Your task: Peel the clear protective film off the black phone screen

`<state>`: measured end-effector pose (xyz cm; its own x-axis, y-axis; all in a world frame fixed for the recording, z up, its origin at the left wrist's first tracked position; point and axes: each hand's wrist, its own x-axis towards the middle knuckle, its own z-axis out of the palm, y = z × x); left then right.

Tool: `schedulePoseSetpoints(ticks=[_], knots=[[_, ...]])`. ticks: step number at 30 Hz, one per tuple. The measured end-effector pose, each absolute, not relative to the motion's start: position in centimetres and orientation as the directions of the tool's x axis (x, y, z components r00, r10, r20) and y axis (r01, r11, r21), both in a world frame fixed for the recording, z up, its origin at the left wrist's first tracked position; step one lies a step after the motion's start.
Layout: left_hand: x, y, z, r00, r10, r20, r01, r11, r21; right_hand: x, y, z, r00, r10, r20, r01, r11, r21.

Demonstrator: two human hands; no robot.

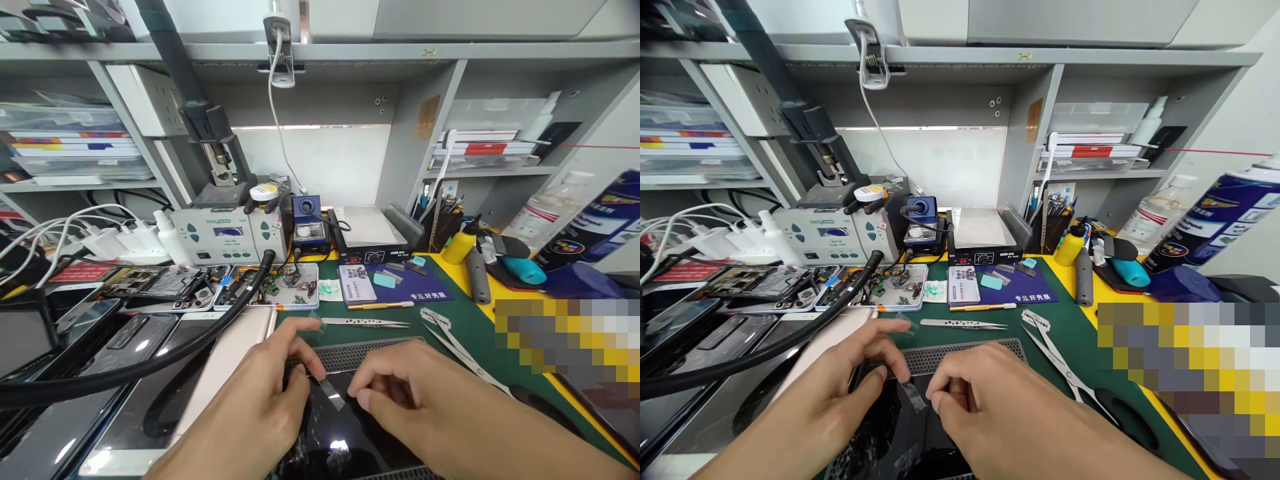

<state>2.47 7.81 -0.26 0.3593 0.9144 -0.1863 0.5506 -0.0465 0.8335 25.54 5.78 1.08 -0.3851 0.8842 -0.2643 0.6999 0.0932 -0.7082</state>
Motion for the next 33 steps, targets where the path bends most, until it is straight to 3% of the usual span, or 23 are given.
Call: schedulePoseSetpoints(ticks=[4, 13, 24, 33], knots=[[2.5, 7.8, -0.2, 0.371, 0.909, -0.189, 0.521, -0.036, 0.853, 25.4, 5.3, 1.0, -0.373, 0.906, -0.203, 0.746, 0.163, -0.646], [2.3, 7.9, 0.3, 0.416, 0.874, -0.251, 0.364, 0.093, 0.927, 25.4, 5.5, 0.8, -0.364, 0.914, -0.18, 0.753, 0.175, -0.634], [2.3, 7.7, -0.5, 0.381, 0.891, -0.248, 0.413, 0.076, 0.908, 25.2, 5.5, 1.0, -0.363, 0.917, -0.166, 0.747, 0.18, -0.64], [2.5, 7.9, -0.7, 0.356, 0.905, -0.235, 0.44, 0.059, 0.896, 25.0, 5.1, 1.2, -0.461, 0.881, -0.106, 0.732, 0.31, -0.607]])
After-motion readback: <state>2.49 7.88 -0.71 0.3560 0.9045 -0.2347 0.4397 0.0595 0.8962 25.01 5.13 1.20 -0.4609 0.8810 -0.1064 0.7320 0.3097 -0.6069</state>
